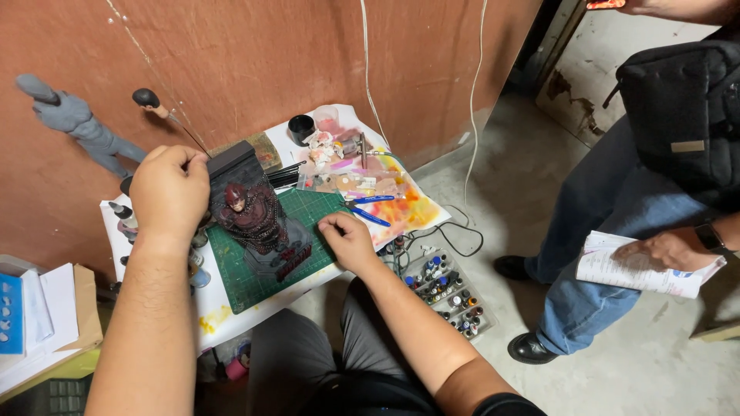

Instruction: The person assembles a figurine by attaching a black rectangular piece to the back of a red and black figure using a blue-handled tool. They rotate the figure to align the parts and press them together, then use the tool to secure the connection.

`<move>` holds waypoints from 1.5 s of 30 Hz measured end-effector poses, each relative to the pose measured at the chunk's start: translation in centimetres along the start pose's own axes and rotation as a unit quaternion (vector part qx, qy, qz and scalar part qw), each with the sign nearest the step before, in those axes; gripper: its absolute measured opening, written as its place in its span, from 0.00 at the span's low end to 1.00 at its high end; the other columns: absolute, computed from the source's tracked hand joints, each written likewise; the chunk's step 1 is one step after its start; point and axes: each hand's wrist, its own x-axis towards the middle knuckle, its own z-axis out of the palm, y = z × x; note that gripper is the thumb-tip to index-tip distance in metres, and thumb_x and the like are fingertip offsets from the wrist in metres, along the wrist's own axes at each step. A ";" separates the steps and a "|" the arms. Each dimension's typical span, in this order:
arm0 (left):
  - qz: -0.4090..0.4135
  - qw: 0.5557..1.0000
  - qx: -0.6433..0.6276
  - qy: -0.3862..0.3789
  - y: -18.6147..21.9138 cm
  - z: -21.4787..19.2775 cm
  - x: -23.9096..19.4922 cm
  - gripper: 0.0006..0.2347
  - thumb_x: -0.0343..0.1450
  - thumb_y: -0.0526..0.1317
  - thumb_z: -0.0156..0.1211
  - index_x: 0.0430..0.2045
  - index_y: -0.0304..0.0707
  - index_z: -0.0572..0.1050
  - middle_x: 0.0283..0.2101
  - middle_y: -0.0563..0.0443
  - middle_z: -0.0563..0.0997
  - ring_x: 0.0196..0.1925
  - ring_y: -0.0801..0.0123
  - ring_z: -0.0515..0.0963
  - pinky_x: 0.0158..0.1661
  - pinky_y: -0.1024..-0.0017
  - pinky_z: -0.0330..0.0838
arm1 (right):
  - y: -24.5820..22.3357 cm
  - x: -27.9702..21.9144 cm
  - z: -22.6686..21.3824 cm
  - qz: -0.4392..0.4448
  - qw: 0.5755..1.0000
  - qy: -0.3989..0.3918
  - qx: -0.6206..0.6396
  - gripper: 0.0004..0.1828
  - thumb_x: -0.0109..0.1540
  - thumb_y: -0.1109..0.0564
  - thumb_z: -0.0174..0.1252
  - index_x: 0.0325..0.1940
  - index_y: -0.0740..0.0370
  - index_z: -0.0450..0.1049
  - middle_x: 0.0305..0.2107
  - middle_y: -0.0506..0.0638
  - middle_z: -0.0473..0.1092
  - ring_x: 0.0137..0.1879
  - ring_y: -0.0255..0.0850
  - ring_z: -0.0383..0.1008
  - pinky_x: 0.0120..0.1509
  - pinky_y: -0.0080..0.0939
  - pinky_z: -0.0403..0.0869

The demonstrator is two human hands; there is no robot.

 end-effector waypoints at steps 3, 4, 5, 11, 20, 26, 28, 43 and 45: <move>0.014 1.000 0.009 0.010 -0.2 0.1 0.1 0.07 0.75 0.37 0.57 0.32 0.41 0.83 0.38 0.51 0.82 0.43 0.55 0.79 0.40 0.59 0.70 | -0.1 0.0 0.0 0.003 1.000 -0.002 -0.010 0.05 0.64 0.55 0.61 0.38 0.55 0.81 0.33 0.44 0.76 0.42 0.37 0.75 0.50 0.38 0.73; 0.014 1.000 0.009 0.010 -0.4 0.3 0.2 0.07 0.75 0.37 0.57 0.32 0.41 0.83 0.38 0.51 0.82 0.43 0.55 0.79 0.40 0.59 0.70 | 0.0 0.0 0.0 0.003 1.000 -0.002 -0.010 0.05 0.64 0.55 0.61 0.38 0.55 0.81 0.33 0.44 0.76 0.42 0.37 0.75 0.50 0.38 0.73; 0.022 0.999 0.022 0.016 -0.6 0.5 0.2 0.07 0.75 0.38 0.57 0.32 0.41 0.84 0.37 0.50 0.82 0.42 0.53 0.78 0.41 0.57 0.69 | 0.0 0.0 0.0 -0.001 1.000 -0.002 -0.009 0.05 0.64 0.55 0.60 0.38 0.55 0.81 0.33 0.44 0.76 0.42 0.37 0.75 0.50 0.38 0.73; 0.022 0.999 0.033 0.019 -0.7 0.6 0.2 0.07 0.75 0.38 0.57 0.32 0.42 0.84 0.35 0.50 0.81 0.39 0.53 0.78 0.38 0.57 0.69 | 0.0 -0.1 0.0 -0.013 1.000 -0.004 -0.013 0.05 0.64 0.55 0.60 0.37 0.55 0.81 0.33 0.44 0.76 0.41 0.37 0.75 0.49 0.37 0.72; 0.009 1.000 0.028 0.006 -0.4 0.4 0.2 0.08 0.75 0.39 0.56 0.33 0.42 0.83 0.37 0.52 0.80 0.41 0.55 0.78 0.40 0.58 0.69 | 0.0 0.0 0.0 -0.014 1.000 -0.001 -0.017 0.05 0.64 0.56 0.60 0.37 0.56 0.81 0.32 0.44 0.76 0.41 0.37 0.74 0.49 0.38 0.72; 0.011 1.000 0.019 0.015 -0.4 0.4 0.0 0.08 0.75 0.39 0.56 0.34 0.43 0.83 0.37 0.51 0.80 0.43 0.55 0.78 0.41 0.58 0.69 | -0.2 -0.1 -0.2 -0.015 1.000 -0.006 -0.014 0.05 0.64 0.55 0.60 0.37 0.56 0.80 0.33 0.44 0.76 0.41 0.37 0.75 0.49 0.37 0.72; 0.011 1.000 0.017 0.021 -0.9 0.8 0.0 0.07 0.75 0.39 0.56 0.33 0.43 0.83 0.37 0.51 0.80 0.41 0.55 0.78 0.41 0.58 0.69 | 0.1 0.1 -0.1 -0.012 1.000 -0.008 -0.012 0.06 0.64 0.55 0.60 0.37 0.56 0.80 0.33 0.44 0.76 0.41 0.36 0.75 0.49 0.37 0.72; 0.023 0.993 0.071 0.091 0.2 3.2 1.2 0.06 0.69 0.42 0.60 0.27 0.42 0.81 0.28 0.48 0.77 0.37 0.48 0.81 0.37 0.53 0.80 | -5.0 -6.1 1.8 -0.171 0.971 -0.043 -0.163 0.46 0.53 0.45 0.75 0.69 0.65 0.64 0.61 0.66 0.64 0.67 0.65 0.65 0.71 0.66 0.64; 0.026 0.993 0.065 0.098 0.6 3.6 1.4 0.06 0.69 0.42 0.59 0.25 0.41 0.79 0.28 0.47 0.76 0.38 0.49 0.81 0.38 0.54 0.80 | -4.3 -6.5 2.8 -0.187 0.956 0.011 -0.224 0.49 0.54 0.43 0.74 0.72 0.66 0.61 0.64 0.67 0.60 0.69 0.65 0.64 0.70 0.65 0.63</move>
